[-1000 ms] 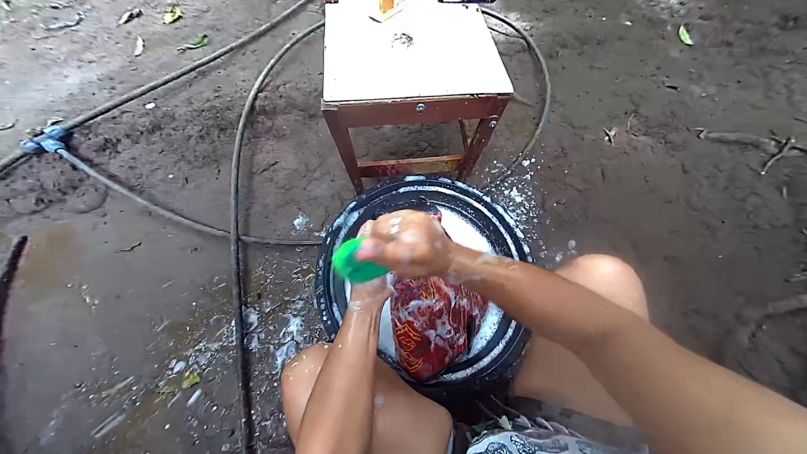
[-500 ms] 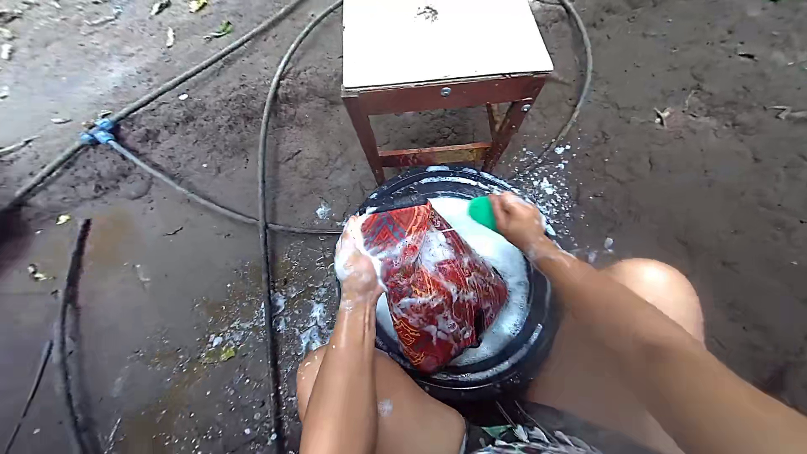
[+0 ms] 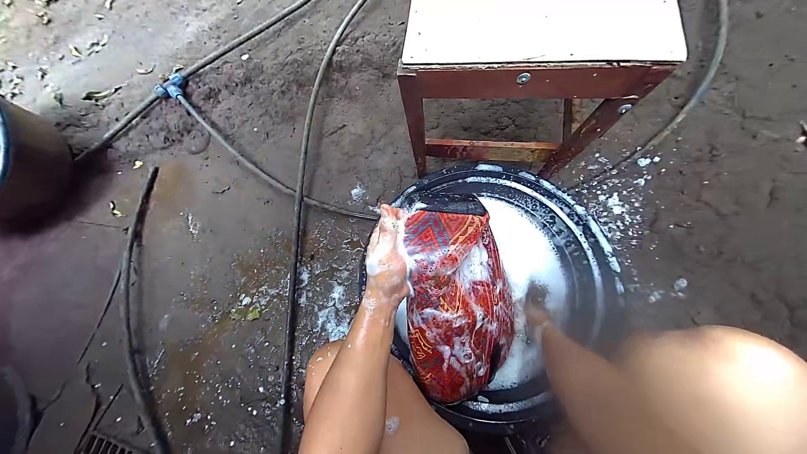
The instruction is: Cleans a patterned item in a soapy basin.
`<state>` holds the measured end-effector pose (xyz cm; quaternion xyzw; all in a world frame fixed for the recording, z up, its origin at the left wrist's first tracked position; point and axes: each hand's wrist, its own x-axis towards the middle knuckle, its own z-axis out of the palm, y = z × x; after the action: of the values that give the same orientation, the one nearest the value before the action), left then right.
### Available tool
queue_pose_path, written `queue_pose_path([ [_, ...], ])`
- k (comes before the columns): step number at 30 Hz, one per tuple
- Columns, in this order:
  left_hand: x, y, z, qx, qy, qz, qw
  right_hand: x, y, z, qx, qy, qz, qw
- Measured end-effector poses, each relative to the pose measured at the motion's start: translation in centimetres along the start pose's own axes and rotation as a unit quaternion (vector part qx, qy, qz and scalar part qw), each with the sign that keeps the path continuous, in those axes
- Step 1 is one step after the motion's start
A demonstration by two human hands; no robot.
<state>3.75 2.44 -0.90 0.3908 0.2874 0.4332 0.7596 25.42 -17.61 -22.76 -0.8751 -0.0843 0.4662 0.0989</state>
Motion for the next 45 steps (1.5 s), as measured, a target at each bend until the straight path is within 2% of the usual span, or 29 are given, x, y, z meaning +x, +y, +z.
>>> queue_pose_path([
  [2,0.1,0.2,-0.1,0.004,0.006,0.011,1.000,0.2,-2.7,-2.6,-0.178,-0.024,-0.025,0.984],
  [3,0.0,0.3,-0.2,0.009,0.016,0.018,1.000,0.0,-4.1,-3.9,-0.202,-0.010,-0.053,0.978],
  [4,-0.2,0.4,-0.3,0.019,0.027,0.024,0.999,-0.1,-5.0,-5.1,-0.141,0.028,-0.092,0.985],
  [5,-0.4,0.5,-0.4,0.037,0.033,0.031,0.998,-0.2,-5.8,-5.7,0.020,0.089,-0.133,0.987],
  [6,-0.4,0.5,-0.4,0.056,0.031,0.043,0.997,-0.2,-7.0,-6.3,0.207,0.117,-0.187,0.953],
  [7,-0.3,0.5,-0.5,0.077,0.023,0.059,0.995,-1.2,-8.3,-7.2,0.342,0.085,-0.249,0.902],
  [9,-0.2,0.7,-0.5,0.138,0.027,0.082,0.987,-5.8,-10.4,-8.8,0.438,-0.022,-0.377,0.816],
  [10,-0.2,1.0,-0.5,0.186,0.035,0.085,0.978,-8.6,-11.4,-9.4,0.412,-0.037,-0.447,0.793],
  [11,-0.3,1.4,-0.5,0.251,0.049,0.084,0.963,-11.7,-12.5,-9.8,0.353,-0.013,-0.520,0.778],
  [12,-0.5,1.6,-0.4,0.317,0.069,0.082,0.942,-14.8,-13.8,-9.9,0.282,0.039,-0.594,0.752],
  [14,-0.9,0.8,0.1,0.377,0.105,0.086,0.916,-20.2,-16.7,-8.9,0.187,0.138,-0.703,0.673],
  [16,-1.8,-0.9,1.2,0.310,0.094,0.089,0.942,-24.1,-19.5,-6.6,0.126,0.192,-0.767,0.599],
  [18,-3.2,-1.4,2.8,0.137,0.087,0.020,0.986,-25.6,-21.2,-4.6,0.032,0.253,-0.811,0.526],
  [19,-3.4,-1.2,3.1,0.064,0.090,-0.004,0.994,-24.8,-21.5,-4.3,-0.010,0.278,-0.821,0.498],
  [20,-3.4,-1.0,2.8,0.033,0.082,-0.008,0.996,-23.1,-20.9,-4.7,-0.037,0.293,-0.817,0.496],
  [23,-2.5,0.7,1.7,0.070,0.053,-0.007,0.996,-17.3,-17.1,-7.5,-0.071,0.342,-0.749,0.563],
  [24,-2.2,0.9,2.1,0.078,0.059,-0.004,0.995,-17.3,-17.0,-7.8,-0.068,0.357,-0.738,0.569],
  [26,-2.7,0.0,3.5,0.033,0.068,-0.034,0.997,-21.1,-18.2,-6.5,-0.046,0.349,-0.761,0.544],
  [28,-3.8,-1.0,4.1,-0.022,0.074,-0.105,0.991,-25.0,-20.5,-4.3,-0.035,0.332,-0.826,0.455],
  [29,-4.0,-1.3,3.6,-0.049,0.065,-0.124,0.989,-25.2,-21.0,-3.8,-0.031,0.311,-0.855,0.414],
  [30,-3.9,-1.5,2.8,-0.076,0.056,-0.122,0.988,-23.9,-20.5,-3.9,-0.030,0.289,-0.869,0.400],
  [32,-2.8,-1.0,1.8,-0.063,0.007,-0.089,0.994,-19.4,-18.6,-5.8,-0.005,0.279,-0.853,0.441],
  [34,-2.9,-0.2,1.7,-0.052,-0.009,-0.082,0.995,-17.8,-18.2,-6.8,0.023,0.322,-0.820,0.472],
  [36,-3.2,-0.6,2.7,-0.078,0.020,-0.101,0.992,-21.0,-19.6,-5.5,0.061,0.315,-0.829,0.457],
  [38,-3.9,-1.5,2.7,-0.150,0.031,-0.142,0.978,-23.9,-20.5,-3.6,0.055,0.271,-0.873,0.402],
  [39,-4.3,-1.6,2.3,-0.157,0.027,-0.143,0.977,-23.5,-20.4,-3.4,0.042,0.251,-0.885,0.389],
  [42,-3.8,-0.7,2.4,-0.117,-0.024,-0.100,0.988,-18.7,-19.4,-7.0,0.036,0.273,-0.858,0.434],
  [44,-3.6,-0.5,2.8,-0.124,-0.028,-0.092,0.988,-19.1,-19.8,-7.5,0.034,0.316,-0.839,0.441],
  [45,-3.8,-0.7,3.2,-0.106,0.004,-0.090,0.990,-20.9,-20.1,-6.3,0.038,0.310,-0.844,0.436],
])
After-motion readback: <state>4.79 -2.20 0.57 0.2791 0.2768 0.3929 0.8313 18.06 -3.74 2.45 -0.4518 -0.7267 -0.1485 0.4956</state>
